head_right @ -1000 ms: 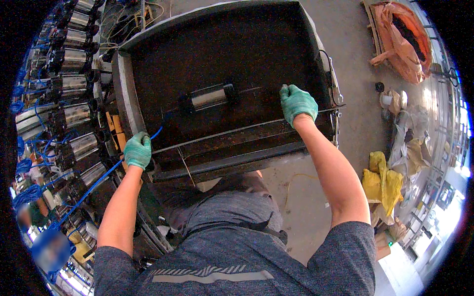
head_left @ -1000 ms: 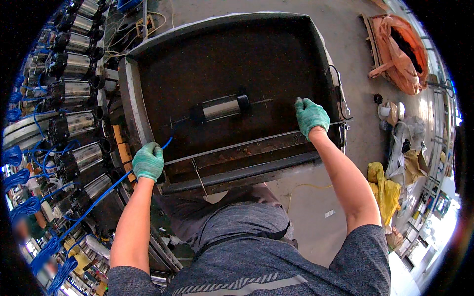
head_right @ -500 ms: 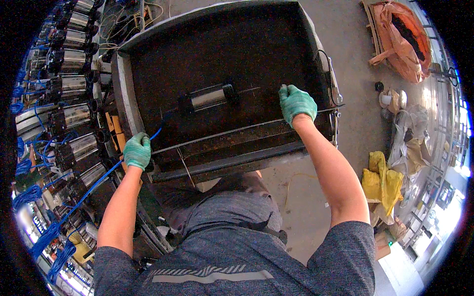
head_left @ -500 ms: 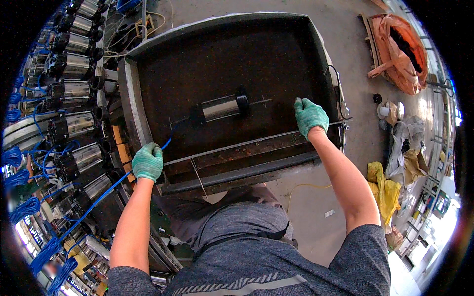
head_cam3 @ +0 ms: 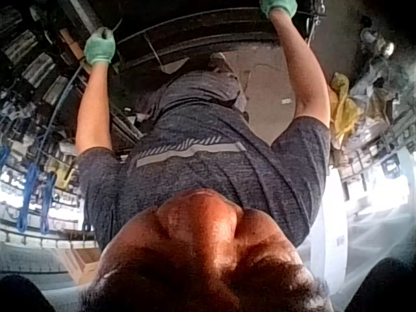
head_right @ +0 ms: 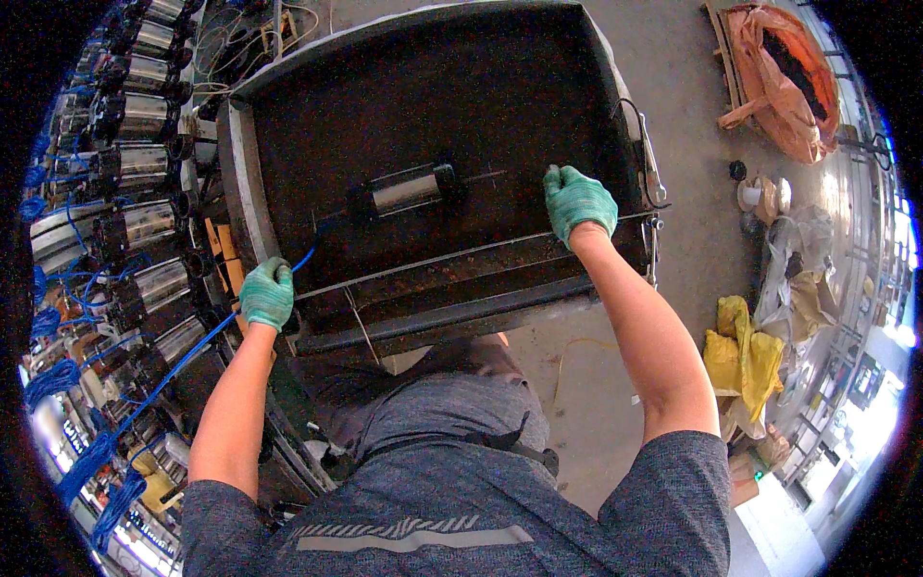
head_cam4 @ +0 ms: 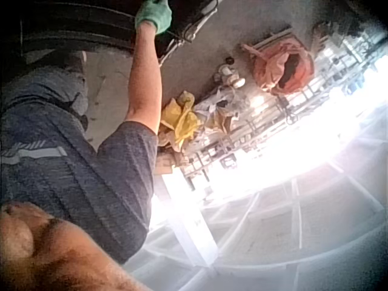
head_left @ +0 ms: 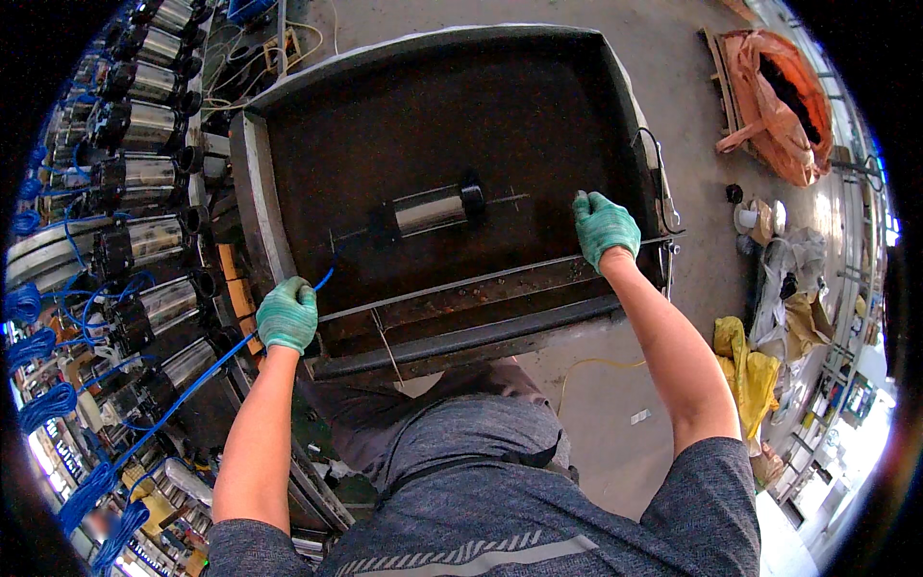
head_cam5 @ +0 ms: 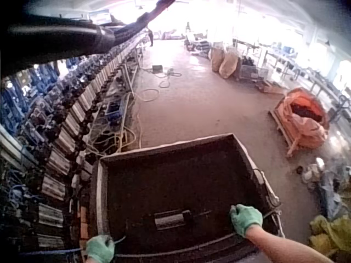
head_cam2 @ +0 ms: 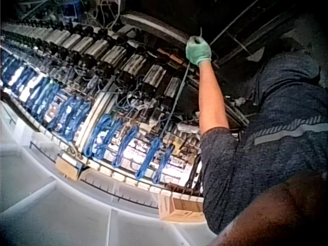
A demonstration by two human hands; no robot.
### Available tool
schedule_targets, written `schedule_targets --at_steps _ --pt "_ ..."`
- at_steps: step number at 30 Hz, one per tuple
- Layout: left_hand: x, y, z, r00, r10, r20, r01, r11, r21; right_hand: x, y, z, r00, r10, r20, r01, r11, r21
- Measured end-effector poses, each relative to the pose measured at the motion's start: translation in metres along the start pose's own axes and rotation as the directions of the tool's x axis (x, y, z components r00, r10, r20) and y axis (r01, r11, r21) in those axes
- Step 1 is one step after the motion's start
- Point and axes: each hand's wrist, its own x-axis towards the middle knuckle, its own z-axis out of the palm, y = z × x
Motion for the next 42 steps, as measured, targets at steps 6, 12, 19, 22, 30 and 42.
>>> schedule_targets --at_steps 6,12,19,22,30,42 --pt "0.001 -0.004 0.004 1.000 0.016 -0.011 -0.016 1.000 0.007 0.002 0.001 0.002 1.000 0.008 -0.001 -0.008 1.000 0.003" --pt "0.002 -0.004 0.003 1.000 -0.015 0.020 0.015 1.000 -0.011 0.000 0.000 0.002 1.000 0.009 -0.009 -0.009 1.000 0.012" --pt "0.001 -0.003 0.000 1.000 -0.013 0.018 0.014 1.000 -0.014 0.002 0.003 0.006 1.000 0.016 -0.026 -0.016 1.000 -0.004" --pt "0.001 -0.006 0.002 1.000 -0.011 0.014 0.011 1.000 -0.015 0.001 0.002 0.008 0.999 0.009 -0.041 -0.009 1.000 -0.004" --pt "0.002 -0.007 -0.001 0.999 -0.010 0.039 0.011 1.000 -0.013 -0.001 -0.002 0.004 0.998 0.002 -0.059 -0.004 1.000 -0.024" --pt "0.002 -0.007 -0.006 0.994 -0.037 0.099 0.040 0.999 -0.027 0.009 -0.078 0.004 0.914 -0.303 0.268 0.319 0.948 -0.016"
